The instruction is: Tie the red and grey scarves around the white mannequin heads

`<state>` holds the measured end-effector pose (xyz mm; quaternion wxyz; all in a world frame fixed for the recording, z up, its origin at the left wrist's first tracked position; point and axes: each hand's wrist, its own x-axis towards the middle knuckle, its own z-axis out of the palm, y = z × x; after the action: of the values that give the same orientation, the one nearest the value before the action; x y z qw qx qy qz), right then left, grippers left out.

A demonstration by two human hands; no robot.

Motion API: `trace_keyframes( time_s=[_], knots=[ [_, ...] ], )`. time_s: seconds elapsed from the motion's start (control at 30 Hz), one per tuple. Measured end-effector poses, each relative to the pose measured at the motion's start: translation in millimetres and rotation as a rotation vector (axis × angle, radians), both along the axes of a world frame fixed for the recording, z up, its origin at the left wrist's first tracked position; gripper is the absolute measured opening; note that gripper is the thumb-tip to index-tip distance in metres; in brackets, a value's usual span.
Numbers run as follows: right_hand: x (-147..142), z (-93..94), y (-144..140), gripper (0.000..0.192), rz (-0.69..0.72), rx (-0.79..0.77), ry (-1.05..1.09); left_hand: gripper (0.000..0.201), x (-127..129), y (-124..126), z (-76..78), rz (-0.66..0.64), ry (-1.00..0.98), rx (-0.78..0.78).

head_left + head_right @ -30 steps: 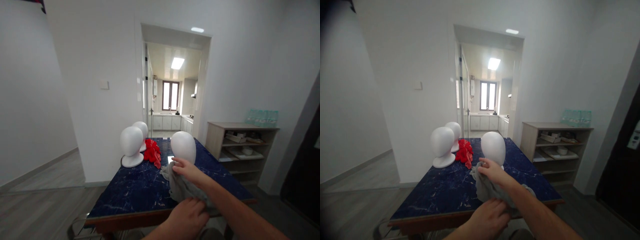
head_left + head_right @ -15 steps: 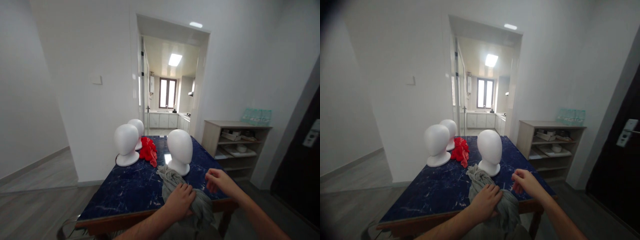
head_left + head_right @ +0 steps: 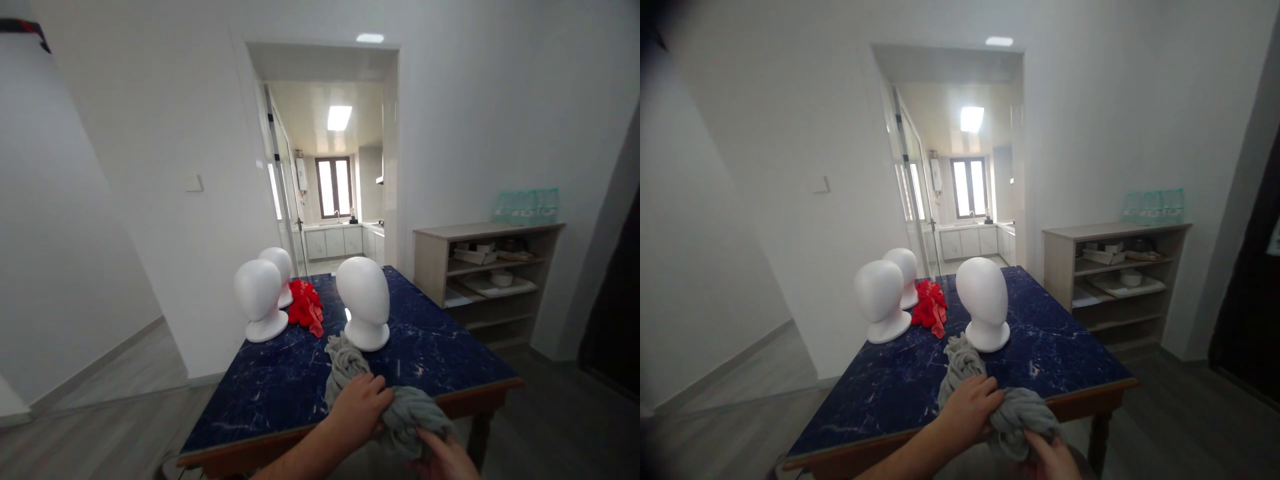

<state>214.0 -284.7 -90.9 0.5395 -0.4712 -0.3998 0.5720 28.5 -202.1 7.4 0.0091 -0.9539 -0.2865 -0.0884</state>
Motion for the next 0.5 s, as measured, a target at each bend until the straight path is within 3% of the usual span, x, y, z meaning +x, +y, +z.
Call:
trace_keyframes(
  time_s=[0.1, 0.17, 0.23, 0.3, 0.37, 0.43, 0.5],
  knots=[
    [7, 59.1, -2, 0.06, -0.099, 0.03, 0.191, 0.016, -19, -15, 15.0, 0.101, -0.202, -0.347],
    [12, 92.4, 3, 0.055, 0.0, 0.053, 0.254, 0.026, -30, -26, 30.4, 0.128, -0.432, -0.709],
    [19, 112.5, 18, 0.054, 0.134, 0.077, 0.227, 0.041, -41, -33, 45.9, 0.14, -0.655, -1.105],
    [31, 116.7, 41, 0.057, 0.136, 0.121, 0.064, 0.057, -51, -32, 57.9, 0.212, -0.829, -1.446],
    [49, 107.1, 68, 0.058, -0.022, 0.196, -0.215, 0.069, -61, -25, 64.9, 0.344, -0.948, -1.654],
    [69, 89.5, 91, 0.049, -0.201, 0.283, -0.522, 0.074, -72, -13, 68.3, 0.462, -1.026, -1.707],
    [85, 71.0, 105, 0.042, -0.304, 0.345, -0.77, 0.066, -83, 5, 70.3, 0.534, -1.113, -1.623]
  ],
)
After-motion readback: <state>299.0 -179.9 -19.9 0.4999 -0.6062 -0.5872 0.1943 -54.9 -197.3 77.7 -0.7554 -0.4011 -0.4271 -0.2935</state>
